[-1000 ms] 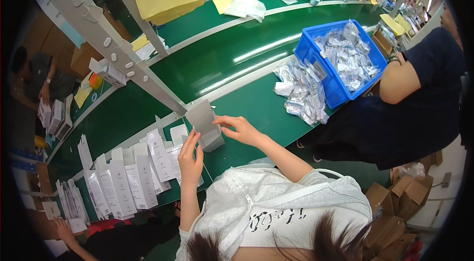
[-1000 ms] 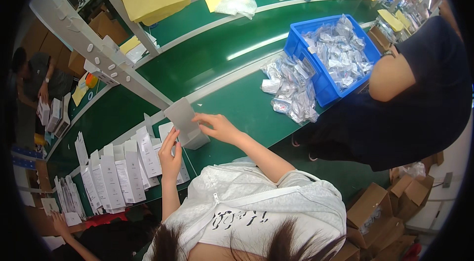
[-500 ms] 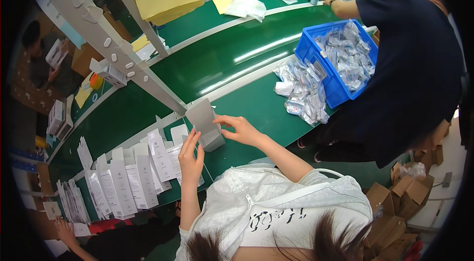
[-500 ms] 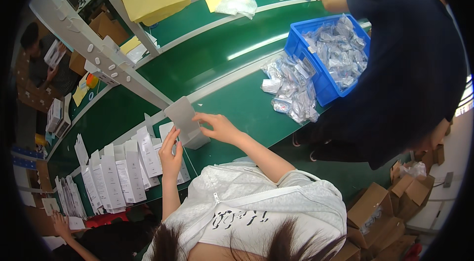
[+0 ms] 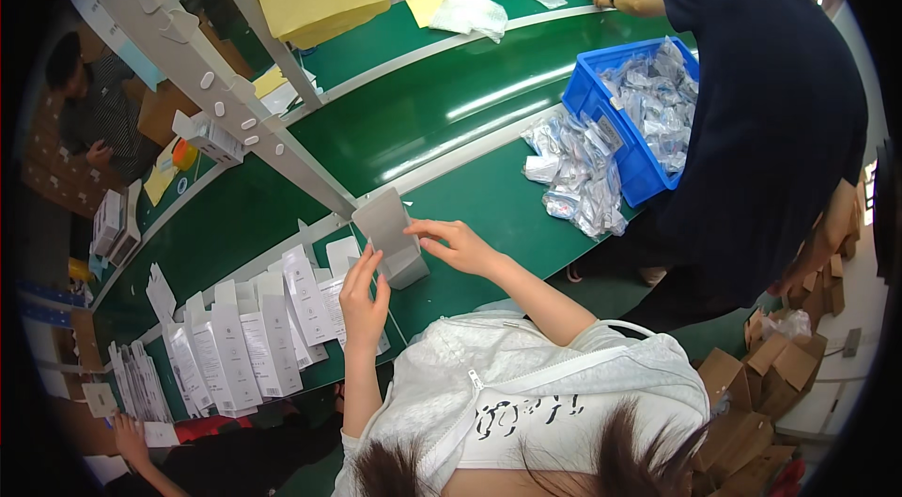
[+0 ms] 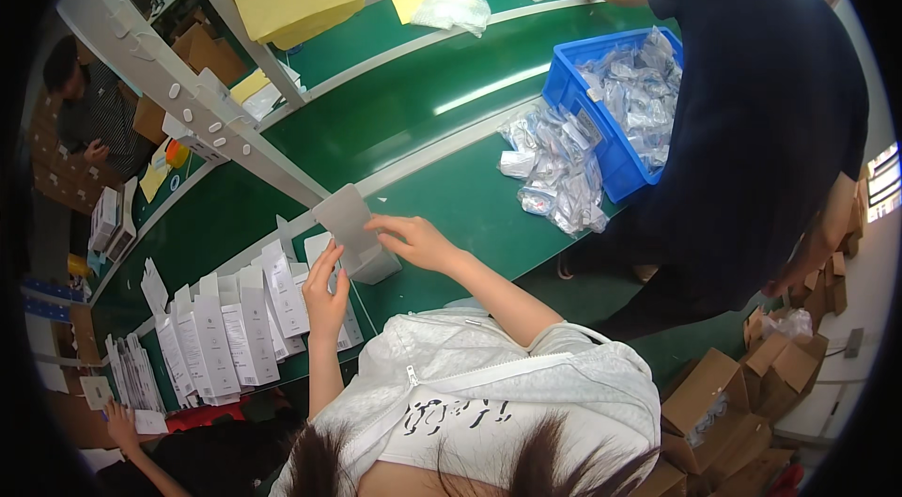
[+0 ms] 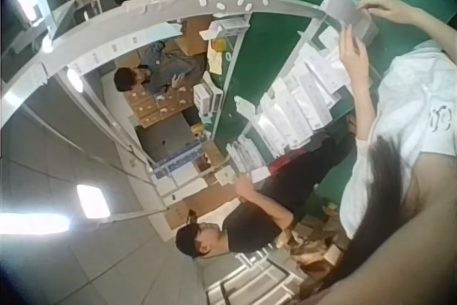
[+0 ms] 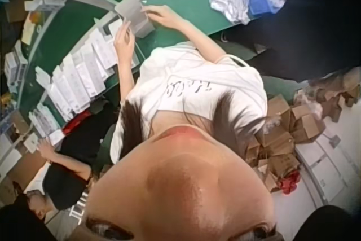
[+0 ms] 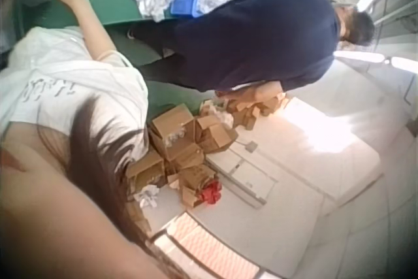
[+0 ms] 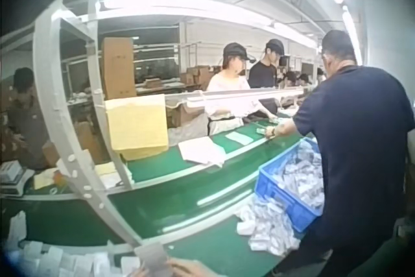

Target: The person packs wrapped items into individual product boxes, then unfolds and sets up empty cardboard boxes along the assembly line table.

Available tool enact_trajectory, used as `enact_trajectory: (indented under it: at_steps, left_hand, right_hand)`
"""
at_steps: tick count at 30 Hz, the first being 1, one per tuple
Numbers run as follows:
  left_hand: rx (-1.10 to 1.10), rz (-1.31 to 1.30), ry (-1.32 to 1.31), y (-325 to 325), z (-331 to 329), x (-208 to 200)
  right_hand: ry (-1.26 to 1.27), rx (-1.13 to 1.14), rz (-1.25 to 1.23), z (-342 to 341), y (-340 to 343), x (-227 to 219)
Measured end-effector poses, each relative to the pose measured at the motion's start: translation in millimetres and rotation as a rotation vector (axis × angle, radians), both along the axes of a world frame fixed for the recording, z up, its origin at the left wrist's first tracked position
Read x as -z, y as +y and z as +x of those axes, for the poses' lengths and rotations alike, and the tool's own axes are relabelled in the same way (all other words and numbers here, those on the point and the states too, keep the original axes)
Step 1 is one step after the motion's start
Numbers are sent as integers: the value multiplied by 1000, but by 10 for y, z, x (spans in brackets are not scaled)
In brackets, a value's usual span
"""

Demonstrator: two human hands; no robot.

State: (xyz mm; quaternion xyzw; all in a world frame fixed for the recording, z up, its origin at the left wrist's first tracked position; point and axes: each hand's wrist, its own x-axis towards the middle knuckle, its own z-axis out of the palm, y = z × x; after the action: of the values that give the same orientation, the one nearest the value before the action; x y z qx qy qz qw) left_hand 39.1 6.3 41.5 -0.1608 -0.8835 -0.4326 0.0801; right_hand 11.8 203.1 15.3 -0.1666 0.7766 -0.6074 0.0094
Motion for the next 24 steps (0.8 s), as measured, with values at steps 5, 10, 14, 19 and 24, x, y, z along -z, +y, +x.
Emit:
enact_trajectory:
  at_steps: [5,10,14,19,24]
  left_hand:
    - [-1,-17,23,-3,2,12]
    - [-1,-27,37,-3,9,18]
    - [2,-23,34,-5,9,24]
    - [-4,-17,35,-16,8,26]
    - [-12,-14,22,-25,8,44]
  right_hand:
    - [-42,7,27,10,5,-27]
    - [-8,4,-6,-4,-2,55]
    - [-8,-8,-19,-11,-2,90]
    - [25,-4,-43,-15,-19,132]
    - [28,-7,-32,-13,-24,121]
